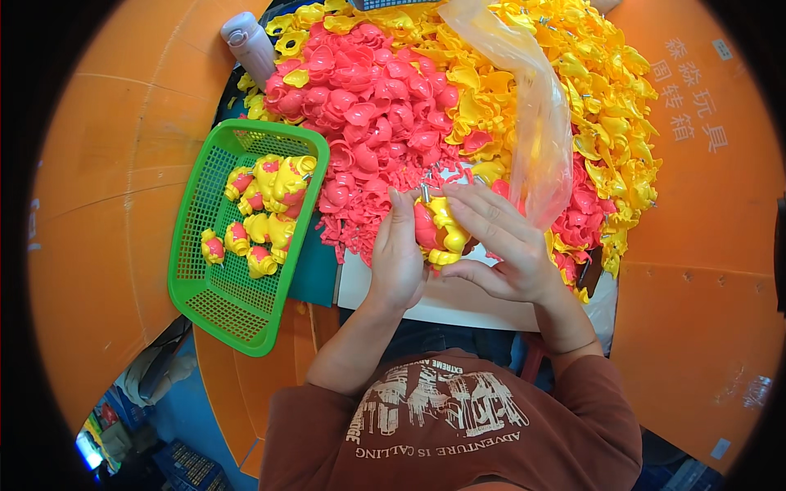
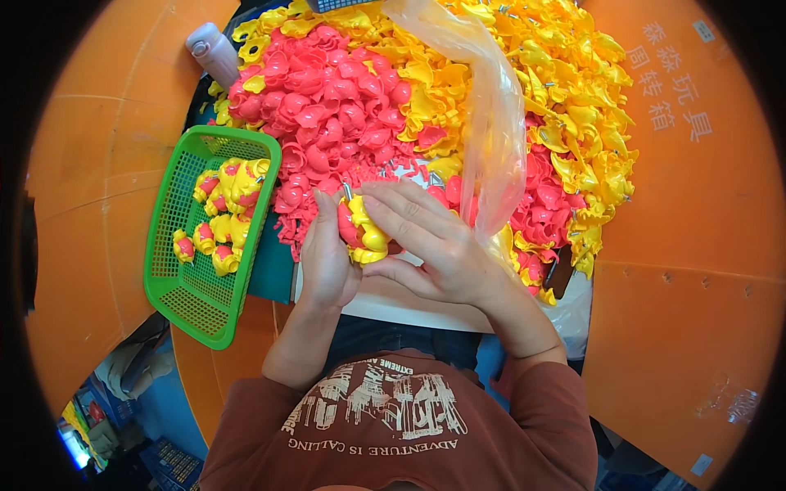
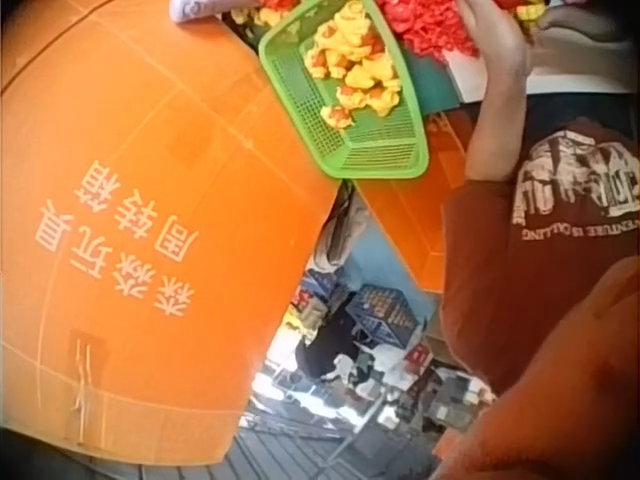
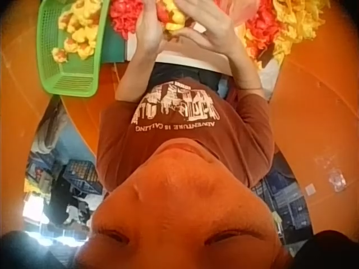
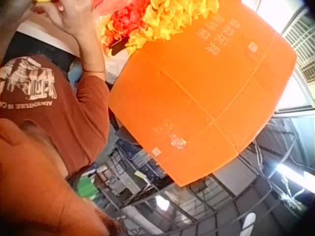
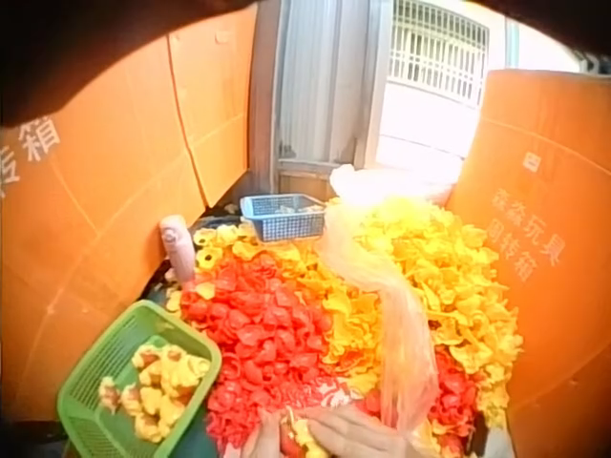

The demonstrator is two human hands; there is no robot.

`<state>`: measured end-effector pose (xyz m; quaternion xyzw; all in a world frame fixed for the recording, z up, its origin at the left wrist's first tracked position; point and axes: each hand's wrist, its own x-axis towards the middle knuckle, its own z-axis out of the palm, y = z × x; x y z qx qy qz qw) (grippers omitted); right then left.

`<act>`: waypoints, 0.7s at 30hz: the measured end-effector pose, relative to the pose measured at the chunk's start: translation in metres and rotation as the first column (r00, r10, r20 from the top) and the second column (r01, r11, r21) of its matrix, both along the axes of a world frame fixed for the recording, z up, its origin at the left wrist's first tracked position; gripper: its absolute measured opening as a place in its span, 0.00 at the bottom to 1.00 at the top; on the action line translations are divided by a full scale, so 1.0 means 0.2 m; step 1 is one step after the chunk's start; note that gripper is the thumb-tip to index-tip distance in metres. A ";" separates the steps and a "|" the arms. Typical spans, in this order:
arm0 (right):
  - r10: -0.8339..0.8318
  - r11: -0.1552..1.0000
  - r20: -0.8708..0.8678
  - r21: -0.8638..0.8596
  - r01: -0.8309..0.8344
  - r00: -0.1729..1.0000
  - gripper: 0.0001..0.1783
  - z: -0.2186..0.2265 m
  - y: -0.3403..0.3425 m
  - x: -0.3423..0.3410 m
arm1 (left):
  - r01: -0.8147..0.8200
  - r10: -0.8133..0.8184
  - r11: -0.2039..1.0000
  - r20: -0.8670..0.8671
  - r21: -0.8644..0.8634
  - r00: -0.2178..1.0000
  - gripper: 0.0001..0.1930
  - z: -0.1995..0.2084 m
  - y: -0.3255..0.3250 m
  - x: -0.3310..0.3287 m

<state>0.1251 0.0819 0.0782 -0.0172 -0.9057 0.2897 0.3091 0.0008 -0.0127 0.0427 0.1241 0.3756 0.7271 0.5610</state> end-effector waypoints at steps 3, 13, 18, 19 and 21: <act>0.003 1.000 0.008 -0.016 -0.003 1.000 0.40 -0.01 0.00 -0.01 | 0.011 -0.011 1.000 0.035 0.008 0.999 0.30 0.02 0.00 -0.01; -0.004 0.999 -0.003 -0.041 0.004 1.000 0.38 -0.01 -0.02 -0.01 | 0.015 -0.015 0.999 0.008 0.039 1.000 0.30 0.02 -0.01 -0.01; -0.014 1.000 0.016 -0.019 0.014 1.000 0.38 -0.02 -0.02 0.00 | -0.023 0.023 0.999 0.002 0.028 1.000 0.30 0.03 0.00 0.02; -0.007 0.999 0.018 -0.032 0.007 1.000 0.38 -0.03 -0.02 -0.01 | -0.019 0.020 0.999 -0.007 0.050 1.000 0.30 0.03 0.00 0.02; -0.008 1.000 0.024 -0.026 0.009 1.000 0.38 -0.03 -0.03 -0.01 | -0.016 0.017 0.997 -0.016 0.071 1.000 0.30 0.02 0.00 0.02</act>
